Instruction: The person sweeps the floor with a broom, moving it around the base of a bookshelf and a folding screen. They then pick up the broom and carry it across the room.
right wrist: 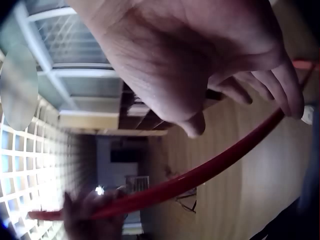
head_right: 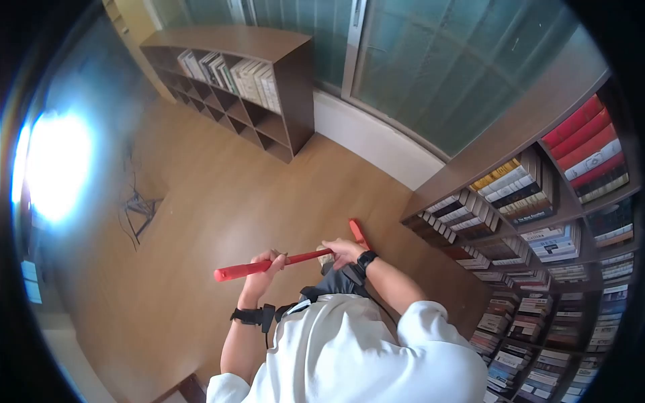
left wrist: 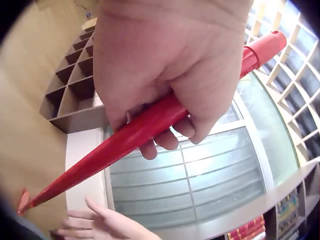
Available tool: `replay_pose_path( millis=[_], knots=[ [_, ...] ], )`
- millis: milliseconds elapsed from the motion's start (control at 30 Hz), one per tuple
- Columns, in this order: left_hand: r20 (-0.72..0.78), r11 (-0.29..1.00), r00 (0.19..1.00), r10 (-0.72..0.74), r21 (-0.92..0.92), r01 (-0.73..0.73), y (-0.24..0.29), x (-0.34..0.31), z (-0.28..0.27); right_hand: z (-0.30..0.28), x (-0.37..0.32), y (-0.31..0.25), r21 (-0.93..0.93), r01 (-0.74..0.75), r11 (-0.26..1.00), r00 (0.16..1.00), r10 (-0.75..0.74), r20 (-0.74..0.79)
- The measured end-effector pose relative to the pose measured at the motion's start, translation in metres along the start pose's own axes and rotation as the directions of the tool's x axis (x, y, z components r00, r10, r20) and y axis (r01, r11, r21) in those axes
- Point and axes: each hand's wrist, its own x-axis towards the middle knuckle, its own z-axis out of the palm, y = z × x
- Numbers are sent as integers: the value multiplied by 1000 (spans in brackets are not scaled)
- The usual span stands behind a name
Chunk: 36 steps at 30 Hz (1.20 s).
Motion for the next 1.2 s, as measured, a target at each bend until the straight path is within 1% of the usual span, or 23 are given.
replay_pose_path(
  millis=[33, 67, 133, 167, 233, 267, 300, 333, 367, 400, 433, 500, 567, 633, 667, 700, 767, 800, 833, 900, 1000, 1133, 1200],
  knots=[
    [34, 1000, 999, -26, 10, 26, 14, 14, 13, -7, -5, -13, 165, -10, 986, 999, 2, 45],
    [67, 998, 996, -59, 20, 57, 28, 25, 27, -15, 18, -6, 179, -5, 984, 999, -4, 48],
    [158, 995, 983, -91, 42, 85, 56, 51, 53, -35, 96, 20, 553, -70, 830, 995, 16, 103],
    [238, 992, 963, -127, 48, 119, 69, 62, 65, -52, 109, 21, 560, -69, 825, 994, 12, 106],
    [257, 982, 949, -185, 80, 170, 90, 81, 78, -81, 114, 23, 271, 100, 957, 946, -176, 273],
    [324, 991, 939, -117, 96, 90, 99, 93, 81, -79, 121, 22, 476, -4, 879, 990, -64, 128],
    [390, 995, 919, -54, 103, 15, 104, 103, 84, -83, 124, 20, 486, -5, 874, 990, -66, 128],
    [424, 987, 905, 27, 132, -91, 102, 109, 88, -86, 126, 21, 545, 142, 827, 980, -195, 42],
    [425, 988, 905, 17, 132, -81, 104, 114, 92, -88, 126, 22, 586, 283, 759, 948, -314, -52],
    [451, 989, 891, 51, 102, -109, 113, 117, 100, -92, 142, 31, 334, 544, 770, 839, -506, -199],
    [479, 988, 874, 85, 72, -135, 122, 120, 104, -92, 126, 14, 342, 538, 770, 843, -498, -203],
    [529, 976, 842, 110, 101, -191, 125, 131, 103, -96, 107, -33, 768, 285, 574, 942, -18, -336],
    [552, 931, 821, 144, 204, -301, 116, 137, 97, -102, 121, -45, 784, 327, 528, 925, -8, -380],
    [551, 929, 826, 119, 231, -289, 110, 142, 88, -102, 118, -63, 843, 342, 416, 931, -25, -365],
    [529, 915, 837, 141, 253, -315, 108, 144, 81, -103, 114, -70, 870, 220, 441, 973, -32, -230],
    [504, 900, 848, 165, 274, -338, 105, 148, 75, -97, 121, -73, 869, 219, 444, 973, -27, -231],
    [533, 888, 830, 163, 288, -359, 99, 159, 63, -81, 134, -82, 806, 316, 500, 949, -181, -260],
    [561, 871, 812, 163, 304, -385, 95, 167, 57, -84, 138, -85, 828, 226, 512, 972, -67, -224],
    [562, 872, 810, 170, 297, -389, 87, 174, 50, -82, 141, -88, 825, 232, 515, 970, -66, -232],
    [610, 926, 750, 255, 68, -370, 76, 191, 38, -77, 145, -98, 922, 180, 344, 984, -61, -170],
    [657, 887, 690, 304, 69, -457, 78, 215, 12, -65, 150, -122, 938, 141, 318, 990, -30, -139],
    [748, 894, 604, 273, 35, -447, 79, 237, -26, -44, 160, -142, 910, 160, 382, 987, -48, -153],
    [724, 865, 563, 399, -94, -493, 76, 246, -40, -34, 168, -149, 862, 255, 439, 967, -116, -226]
  ],
)
